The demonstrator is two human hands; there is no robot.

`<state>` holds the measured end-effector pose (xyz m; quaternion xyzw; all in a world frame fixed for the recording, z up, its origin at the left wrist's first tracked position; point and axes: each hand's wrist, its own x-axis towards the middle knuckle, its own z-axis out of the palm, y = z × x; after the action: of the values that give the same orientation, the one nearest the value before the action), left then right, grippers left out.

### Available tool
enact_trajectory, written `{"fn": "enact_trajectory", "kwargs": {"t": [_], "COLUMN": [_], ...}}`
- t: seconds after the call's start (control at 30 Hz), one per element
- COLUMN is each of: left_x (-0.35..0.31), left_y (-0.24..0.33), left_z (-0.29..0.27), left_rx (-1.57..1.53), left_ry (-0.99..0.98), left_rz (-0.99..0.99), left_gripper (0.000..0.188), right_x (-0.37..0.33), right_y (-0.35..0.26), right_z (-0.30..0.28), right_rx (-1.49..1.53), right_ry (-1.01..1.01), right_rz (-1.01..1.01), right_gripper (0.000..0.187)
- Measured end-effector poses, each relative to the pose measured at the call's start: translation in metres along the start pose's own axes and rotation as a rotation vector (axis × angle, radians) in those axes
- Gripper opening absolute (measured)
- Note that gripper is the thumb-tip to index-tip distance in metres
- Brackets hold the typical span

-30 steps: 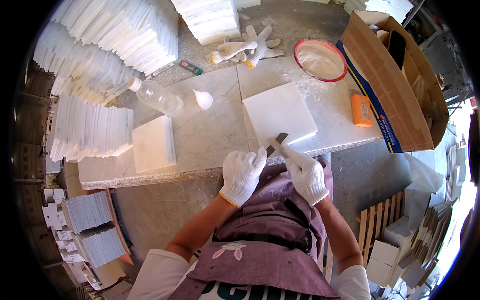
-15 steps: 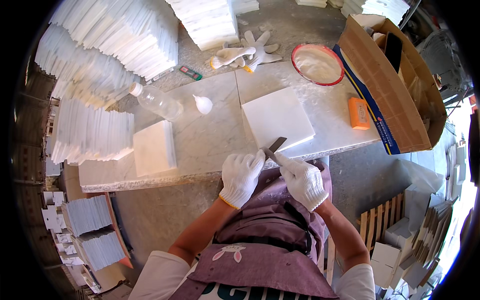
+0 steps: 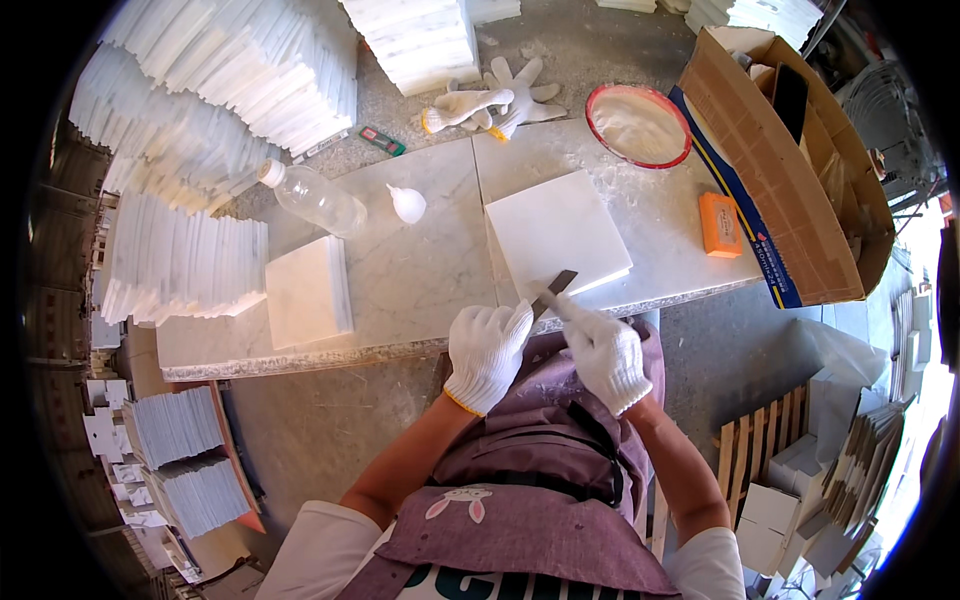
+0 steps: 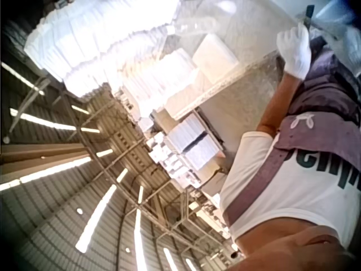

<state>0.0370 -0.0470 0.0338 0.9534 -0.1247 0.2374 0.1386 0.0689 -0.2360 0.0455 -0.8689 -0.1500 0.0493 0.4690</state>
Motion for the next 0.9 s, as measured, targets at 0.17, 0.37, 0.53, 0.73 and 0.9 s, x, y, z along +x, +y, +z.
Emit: {"fn": "enact_trajectory", "kwargs": {"t": [0.17,0.37,0.53,0.73,0.9], "left_x": [-0.005,0.003,-0.001,-0.005,0.000], "left_y": [0.000,-0.002,0.000,-0.004,-0.003], "left_z": [-0.002,0.002,0.005,0.005,0.004], "left_rx": [0.018,-0.052,-0.027,-0.029,-0.055], "left_ry": [-0.048,-0.005,0.024,-0.065,-0.025], "left_rz": [-0.033,-0.011,-0.003,-0.045,-0.031], "left_gripper": [0.038,0.034,0.034,0.030,0.031], "right_x": [0.003,-0.016,0.006,0.001,-0.004], "right_y": [-0.005,-0.006,0.007,-0.020,-0.005], "right_z": [-0.004,0.024,0.006,0.001,0.010], "right_rx": [0.072,0.142,0.141,0.109,0.053], "right_ry": [-0.055,0.034,-0.001,-0.064,0.017], "right_rz": [0.046,-0.026,0.247,0.120,0.006], "right_gripper": [0.038,0.035,0.032,0.033,0.035]}}
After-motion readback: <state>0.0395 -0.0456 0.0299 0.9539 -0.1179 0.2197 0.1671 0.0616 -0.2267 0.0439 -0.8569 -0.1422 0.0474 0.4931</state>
